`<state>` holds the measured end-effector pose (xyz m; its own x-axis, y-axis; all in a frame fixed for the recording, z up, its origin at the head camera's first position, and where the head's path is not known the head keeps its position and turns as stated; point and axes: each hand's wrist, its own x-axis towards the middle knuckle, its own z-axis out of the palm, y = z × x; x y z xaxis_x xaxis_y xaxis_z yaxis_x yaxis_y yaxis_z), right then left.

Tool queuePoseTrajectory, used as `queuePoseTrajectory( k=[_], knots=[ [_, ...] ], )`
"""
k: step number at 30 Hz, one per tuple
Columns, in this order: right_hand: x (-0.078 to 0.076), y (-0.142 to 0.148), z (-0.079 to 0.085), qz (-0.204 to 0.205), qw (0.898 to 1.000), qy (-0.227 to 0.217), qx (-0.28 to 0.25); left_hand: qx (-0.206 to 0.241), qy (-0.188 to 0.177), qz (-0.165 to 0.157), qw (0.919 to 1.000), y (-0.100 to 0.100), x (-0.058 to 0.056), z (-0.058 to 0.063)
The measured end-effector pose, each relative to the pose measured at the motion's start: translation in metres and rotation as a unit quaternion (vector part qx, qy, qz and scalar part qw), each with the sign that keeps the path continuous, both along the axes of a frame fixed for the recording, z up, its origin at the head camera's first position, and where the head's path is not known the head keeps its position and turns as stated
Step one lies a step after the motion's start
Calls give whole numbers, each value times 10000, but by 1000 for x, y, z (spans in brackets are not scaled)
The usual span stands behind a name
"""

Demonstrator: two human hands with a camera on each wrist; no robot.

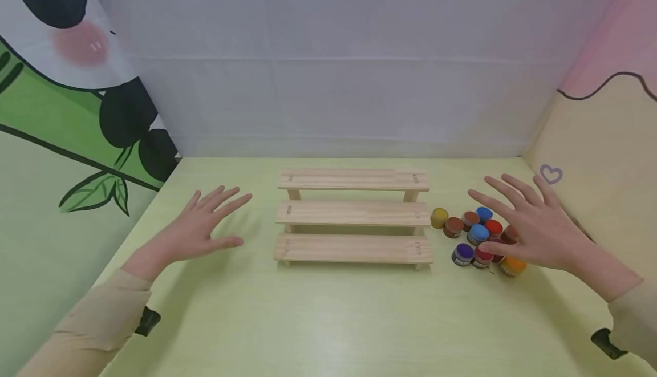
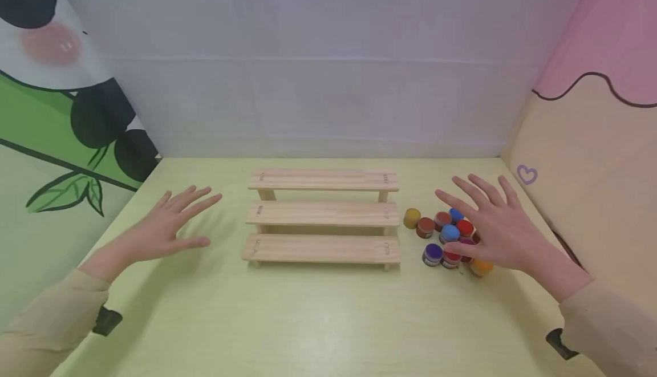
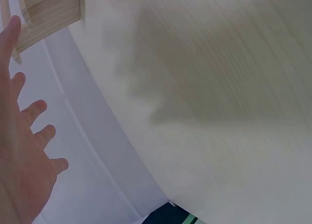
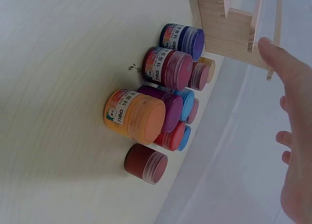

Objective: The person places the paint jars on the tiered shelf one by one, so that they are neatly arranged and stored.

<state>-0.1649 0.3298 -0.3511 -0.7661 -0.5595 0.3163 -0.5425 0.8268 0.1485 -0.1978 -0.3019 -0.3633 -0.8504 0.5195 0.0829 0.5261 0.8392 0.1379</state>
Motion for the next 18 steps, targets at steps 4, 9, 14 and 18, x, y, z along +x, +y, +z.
queuePoseTrajectory(
  k=[4, 9, 14, 18],
  knots=[
    [0, -3, -2, 78, 9999, -34, -144, 57, -45, -21, 10000, 2, 1, -2],
    [2, -7, -5, 175, 9990, -184, -365, 207, -153, 28, 9997, 7, 4, -6],
    [5, -12, -10, 224, 9978, -317, -534, 458, -303, 72, 9985, 9, 10, -16],
    [6, -14, -13, 285, 9976, -241, -589, 660, -514, 97, 9964, 13, 12, -23]
  ],
)
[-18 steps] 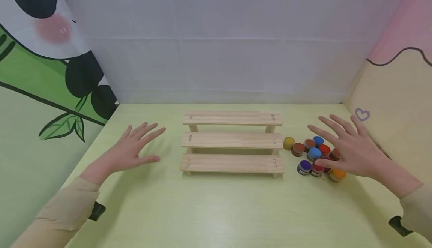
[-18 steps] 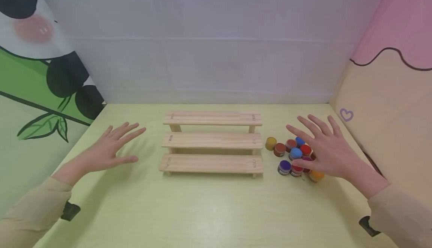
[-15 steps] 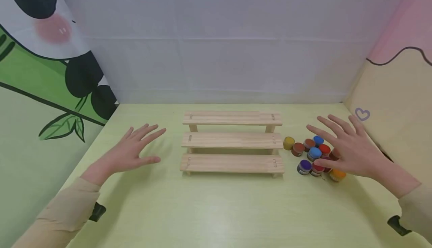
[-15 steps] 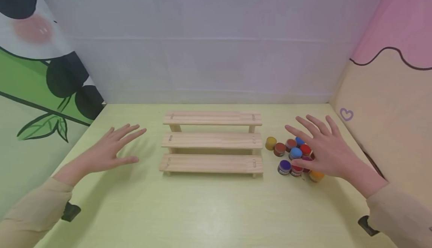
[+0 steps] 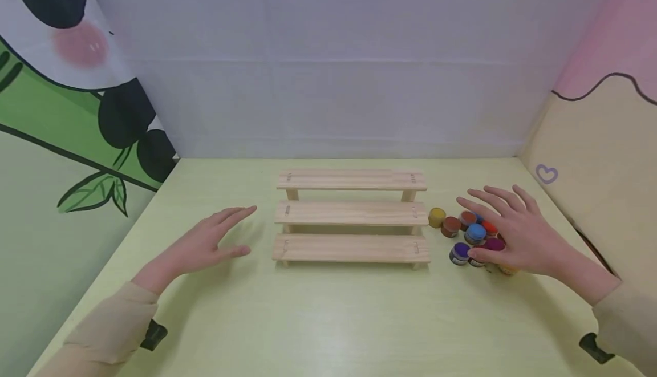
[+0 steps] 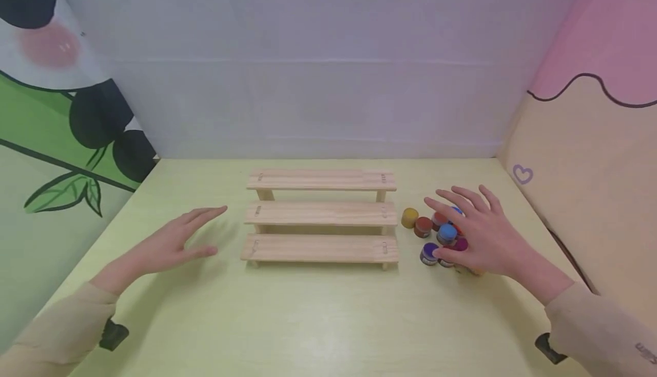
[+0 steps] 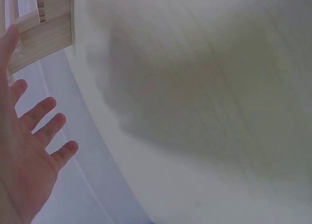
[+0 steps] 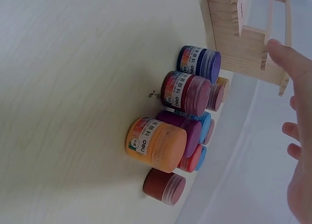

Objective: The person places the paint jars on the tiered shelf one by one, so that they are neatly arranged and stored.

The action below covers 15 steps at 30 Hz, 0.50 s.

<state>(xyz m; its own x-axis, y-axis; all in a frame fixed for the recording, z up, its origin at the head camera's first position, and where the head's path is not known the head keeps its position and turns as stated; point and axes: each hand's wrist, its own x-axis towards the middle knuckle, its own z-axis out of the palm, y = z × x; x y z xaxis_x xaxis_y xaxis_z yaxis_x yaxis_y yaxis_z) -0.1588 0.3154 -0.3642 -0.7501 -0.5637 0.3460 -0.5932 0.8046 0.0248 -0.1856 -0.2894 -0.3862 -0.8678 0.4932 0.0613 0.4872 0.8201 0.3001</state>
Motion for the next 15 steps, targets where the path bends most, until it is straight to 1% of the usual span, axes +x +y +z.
queuePoseTrajectory(
  k=[7, 11, 15],
  knots=[
    [0, -2, -6, 202, 9996, 144, -155, 408, -583, 109, 9974, 11, 2, -10],
    [0, -4, -8, 287, 9992, 156, -226, 793, -911, 182, 9925, 18, 2, -15],
    [1, -7, -10, 273, 9992, 128, -254, 1194, -1051, 130, 9872, 24, 4, -20]
  ],
)
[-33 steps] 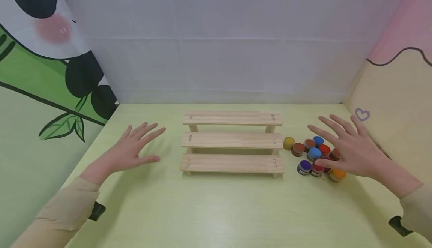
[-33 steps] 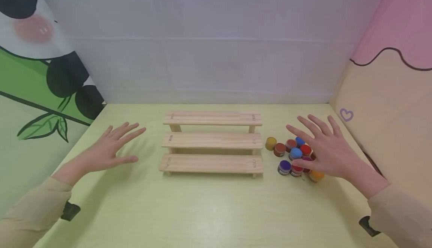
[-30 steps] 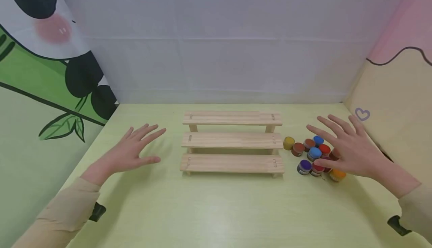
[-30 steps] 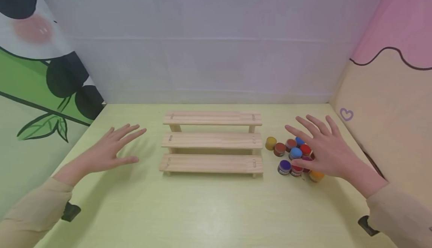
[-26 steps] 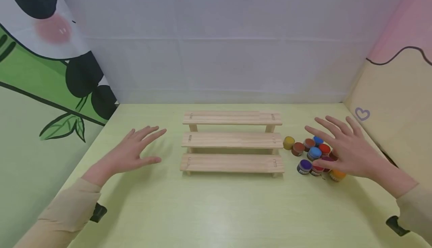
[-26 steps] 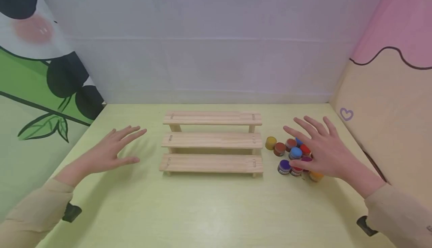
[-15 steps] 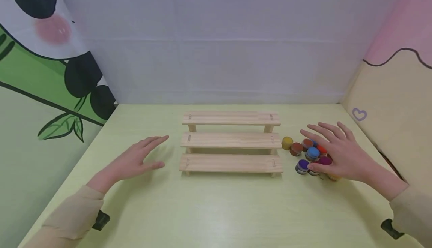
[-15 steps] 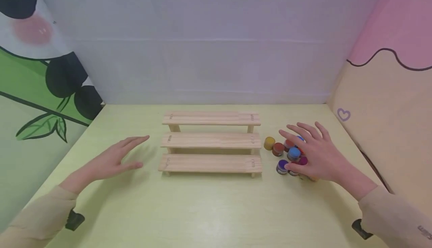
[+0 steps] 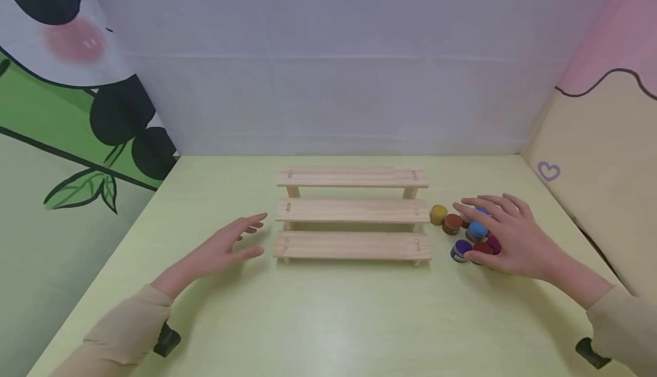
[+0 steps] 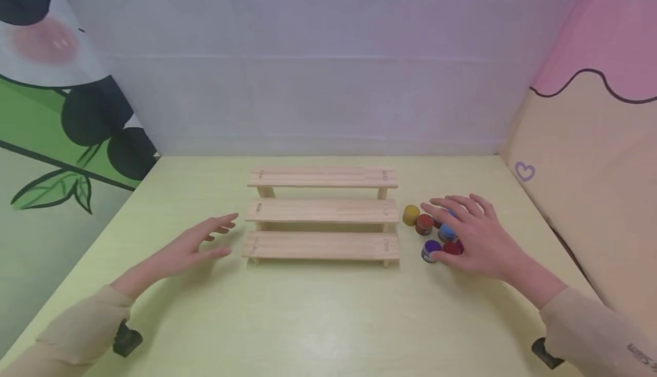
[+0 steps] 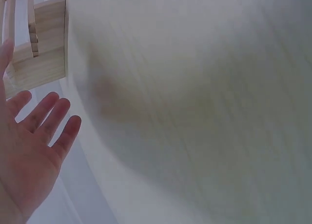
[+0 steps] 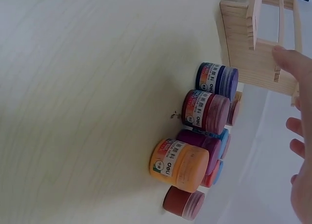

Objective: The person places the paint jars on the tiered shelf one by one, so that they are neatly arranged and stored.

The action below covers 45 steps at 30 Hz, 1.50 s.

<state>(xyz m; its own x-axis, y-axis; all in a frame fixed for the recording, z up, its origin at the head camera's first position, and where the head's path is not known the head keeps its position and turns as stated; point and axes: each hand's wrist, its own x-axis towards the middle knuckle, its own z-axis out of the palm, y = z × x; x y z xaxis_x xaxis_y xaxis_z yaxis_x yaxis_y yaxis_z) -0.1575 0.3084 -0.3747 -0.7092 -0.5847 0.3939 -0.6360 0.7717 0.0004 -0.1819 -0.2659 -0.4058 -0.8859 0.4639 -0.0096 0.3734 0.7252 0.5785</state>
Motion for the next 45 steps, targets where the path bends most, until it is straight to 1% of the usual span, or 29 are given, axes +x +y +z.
queuePoseTrajectory(
  k=[4, 8, 12, 15, 19, 21, 23, 26, 28, 31, 33, 36, 38, 40, 42, 45],
  knots=[
    [3, -2, -2, -117, 9998, -142, -125, 292, 4, -161, 9994, 5, 0, -5],
    [5, -3, -4, -190, 9989, -292, -308, 497, -44, -238, 9985, 10, 0, -11],
    [6, -4, -6, -142, 9978, -470, -447, 706, -223, -245, 9970, 16, 2, -15],
    [7, -5, -8, -125, 9965, -601, -560, 815, -399, -187, 9957, 20, 4, -15],
    [8, -6, -13, -135, 9957, -623, -671, 1031, -601, -82, 9928, 26, 6, -14],
    [9, -6, -15, -181, 9954, -618, -708, 1272, -773, -26, 9889, 29, 7, -15],
    [10, -6, -17, -256, 9945, -650, -778, 1624, -1035, 46, 9813, 31, 7, -18],
    [11, -5, -21, -347, 9913, -840, -949, 2173, -1488, 197, 9645, 34, 8, -20],
    [11, -5, -24, -365, 9886, -1000, -1068, 2455, -1759, 335, 9527, 35, 9, -22],
    [10, -7, -28, -327, 9863, -1116, -1167, 2672, -2002, 532, 9411, 36, 11, -24],
    [10, -9, -30, -269, 9870, -1057, -1181, 2735, -2100, 613, 9367, 36, 11, -26],
    [8, -12, -34, -149, 9869, -953, -1295, 2799, -2181, 721, 9321, 35, 9, -31],
    [8, -12, -36, -134, 9864, -922, -1354, 2839, -2186, 719, 9308, 35, 8, -34],
    [9, -13, -37, -186, 9856, -951, -1386, 2859, -2215, 759, 9292, 34, 8, -37],
    [11, -12, -38, -317, 9847, -1001, -1390, 2868, -2230, 727, 9288, 35, 8, -39],
    [13, -11, -40, -494, 9814, -1173, -1438, 2901, -2276, 717, 9268, 36, 7, -41]
  ],
)
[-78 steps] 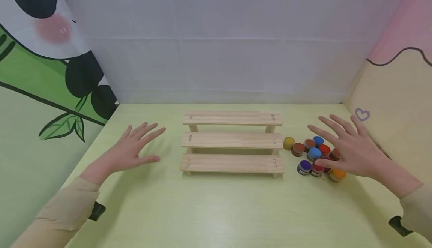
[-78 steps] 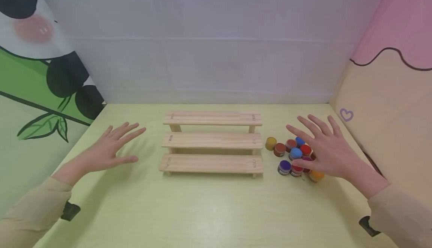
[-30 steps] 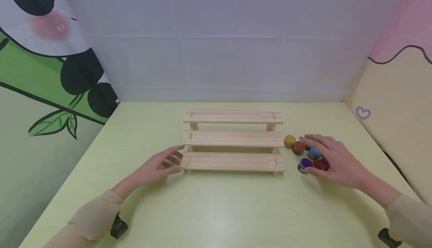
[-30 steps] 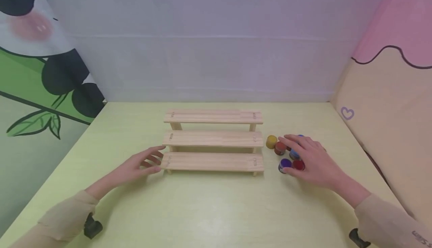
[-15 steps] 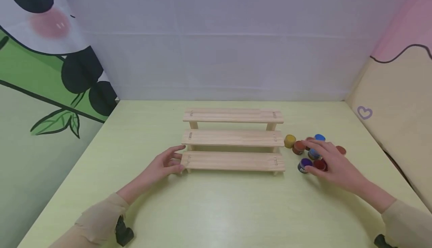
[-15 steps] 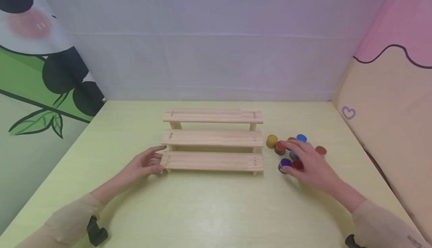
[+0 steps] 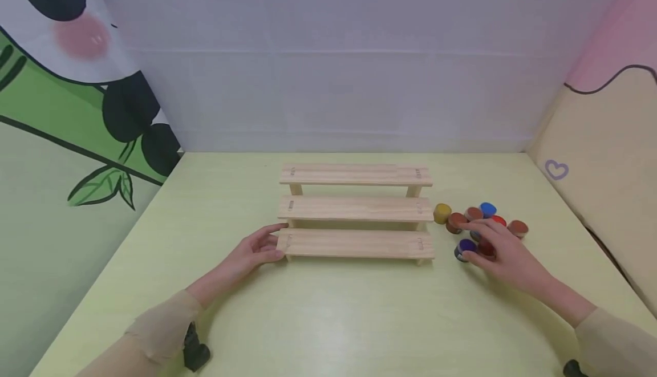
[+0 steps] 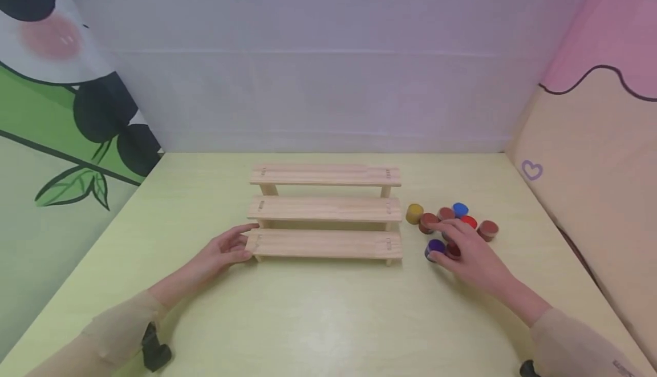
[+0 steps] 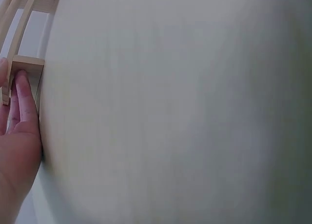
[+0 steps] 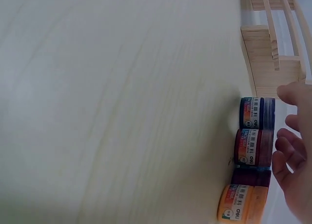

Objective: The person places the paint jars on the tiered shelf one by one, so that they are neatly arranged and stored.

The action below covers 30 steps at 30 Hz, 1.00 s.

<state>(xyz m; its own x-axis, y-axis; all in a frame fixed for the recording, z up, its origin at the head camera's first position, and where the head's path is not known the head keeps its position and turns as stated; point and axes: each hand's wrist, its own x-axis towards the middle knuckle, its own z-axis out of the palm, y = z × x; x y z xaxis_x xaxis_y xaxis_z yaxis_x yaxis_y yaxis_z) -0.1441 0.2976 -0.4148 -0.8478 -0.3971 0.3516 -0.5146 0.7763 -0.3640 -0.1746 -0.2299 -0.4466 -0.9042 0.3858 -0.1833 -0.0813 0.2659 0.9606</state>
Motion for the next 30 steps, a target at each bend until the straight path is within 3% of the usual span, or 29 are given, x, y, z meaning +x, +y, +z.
queuePoseTrajectory(
  k=[4, 12, 18, 30],
  knots=[
    [0, 1, -3, -91, 9997, -183, -114, 164, 15, 3, 9999, 1, -2, -2],
    [-5, 3, -5, 26, 10000, -67, -57, 466, -98, 98, 9988, 2, -4, -7],
    [-10, 4, -3, 283, 9990, -356, 5, 477, -148, 86, 9987, 2, -4, -7],
    [-13, 7, 2, 349, 9979, -520, 174, 435, -328, 109, 9985, 3, -4, -3]
  ],
)
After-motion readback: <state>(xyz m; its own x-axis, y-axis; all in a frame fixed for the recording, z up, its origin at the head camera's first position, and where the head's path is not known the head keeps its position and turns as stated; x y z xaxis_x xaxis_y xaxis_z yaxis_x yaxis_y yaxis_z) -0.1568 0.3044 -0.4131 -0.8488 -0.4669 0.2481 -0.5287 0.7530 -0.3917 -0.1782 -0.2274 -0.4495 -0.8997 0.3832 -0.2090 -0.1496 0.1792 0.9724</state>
